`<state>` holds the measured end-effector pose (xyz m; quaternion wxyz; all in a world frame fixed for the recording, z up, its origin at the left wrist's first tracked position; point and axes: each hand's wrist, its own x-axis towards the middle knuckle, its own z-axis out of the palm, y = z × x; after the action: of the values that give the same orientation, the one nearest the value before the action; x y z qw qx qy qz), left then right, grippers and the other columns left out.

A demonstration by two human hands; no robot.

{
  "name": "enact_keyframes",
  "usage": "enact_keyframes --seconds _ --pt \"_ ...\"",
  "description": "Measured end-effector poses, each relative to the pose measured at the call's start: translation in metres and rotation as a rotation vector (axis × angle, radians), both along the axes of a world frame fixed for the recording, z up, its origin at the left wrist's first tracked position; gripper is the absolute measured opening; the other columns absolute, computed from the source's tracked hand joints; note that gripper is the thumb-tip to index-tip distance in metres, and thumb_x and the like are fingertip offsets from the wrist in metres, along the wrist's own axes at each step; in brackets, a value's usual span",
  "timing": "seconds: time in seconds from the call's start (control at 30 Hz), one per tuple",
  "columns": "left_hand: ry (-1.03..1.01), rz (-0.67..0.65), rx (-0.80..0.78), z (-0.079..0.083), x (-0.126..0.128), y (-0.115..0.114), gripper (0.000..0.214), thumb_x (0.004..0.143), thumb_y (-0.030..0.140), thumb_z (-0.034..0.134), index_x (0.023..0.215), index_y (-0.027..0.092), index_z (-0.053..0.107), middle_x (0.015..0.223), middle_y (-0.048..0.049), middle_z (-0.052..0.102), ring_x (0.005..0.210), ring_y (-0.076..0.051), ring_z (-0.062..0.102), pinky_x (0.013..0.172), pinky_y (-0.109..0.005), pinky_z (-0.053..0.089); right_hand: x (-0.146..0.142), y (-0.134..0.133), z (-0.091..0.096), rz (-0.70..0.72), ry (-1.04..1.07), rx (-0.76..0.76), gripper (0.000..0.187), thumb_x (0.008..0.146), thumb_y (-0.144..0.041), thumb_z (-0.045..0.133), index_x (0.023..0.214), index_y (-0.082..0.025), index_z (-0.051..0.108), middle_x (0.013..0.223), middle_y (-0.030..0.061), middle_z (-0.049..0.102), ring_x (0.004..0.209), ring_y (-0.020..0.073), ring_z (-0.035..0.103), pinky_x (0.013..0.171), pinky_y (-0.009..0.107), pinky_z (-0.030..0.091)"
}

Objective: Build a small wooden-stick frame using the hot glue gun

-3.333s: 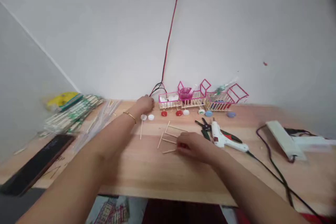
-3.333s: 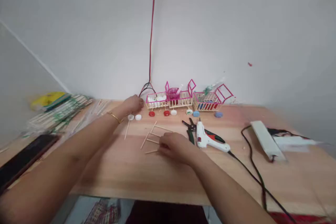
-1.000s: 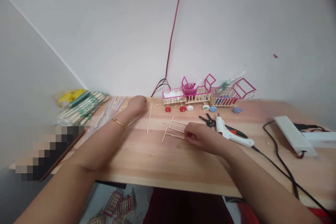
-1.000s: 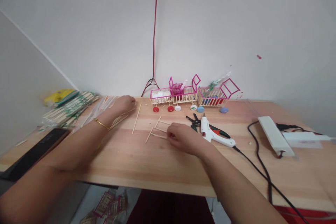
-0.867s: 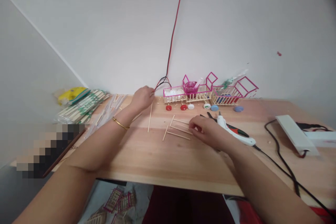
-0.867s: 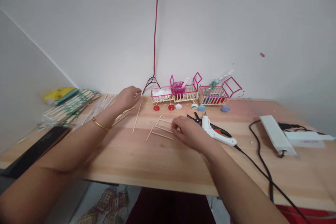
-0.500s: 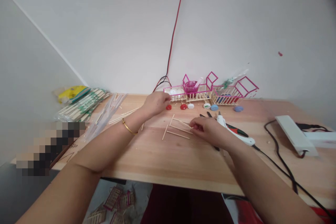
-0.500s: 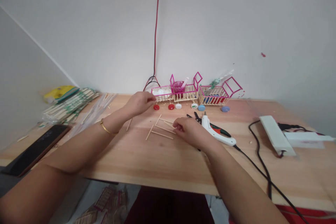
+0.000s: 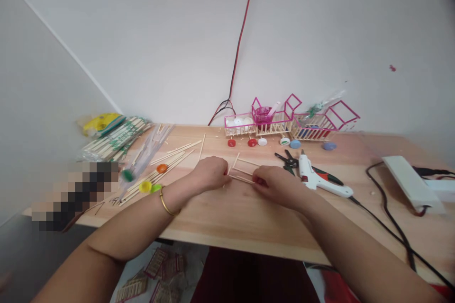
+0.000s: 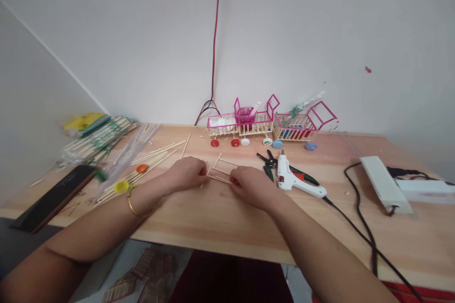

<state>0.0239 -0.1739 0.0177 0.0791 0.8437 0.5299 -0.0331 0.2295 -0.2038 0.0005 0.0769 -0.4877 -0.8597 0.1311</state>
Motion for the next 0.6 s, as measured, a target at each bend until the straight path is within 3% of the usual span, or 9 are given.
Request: enact_keyframes --seconds 0.37,0.6 --pt "-0.008 0.006 -0.072 -0.0071 0.0032 -0.0002 0.022 0.069 0.036 0.050 0.070 0.021 0.066 0.075 -0.0070 0.066 0.068 -0.020 0.060 0.057 -0.028 0.043 0.0015 0.0024 -0.0052 -0.078 -0.120 0.079 0.012 0.075 -0.022 0.047 0.072 -0.019 0.058 0.076 0.0044 0.062 0.066 0.0153 0.052 0.053 0.025 0.027" --pt "-0.024 -0.013 -0.097 -0.0080 0.0011 -0.0009 0.022 0.068 0.036 0.051 0.069 0.020 0.067 0.072 -0.0061 0.066 0.066 -0.018 0.058 0.055 -0.025 0.039 0.0034 0.0045 -0.0056 -0.115 -0.131 0.050 0.012 0.076 -0.022 0.048 0.072 -0.019 0.059 0.077 0.0044 0.062 0.067 0.0145 0.052 0.055 0.024 0.028"
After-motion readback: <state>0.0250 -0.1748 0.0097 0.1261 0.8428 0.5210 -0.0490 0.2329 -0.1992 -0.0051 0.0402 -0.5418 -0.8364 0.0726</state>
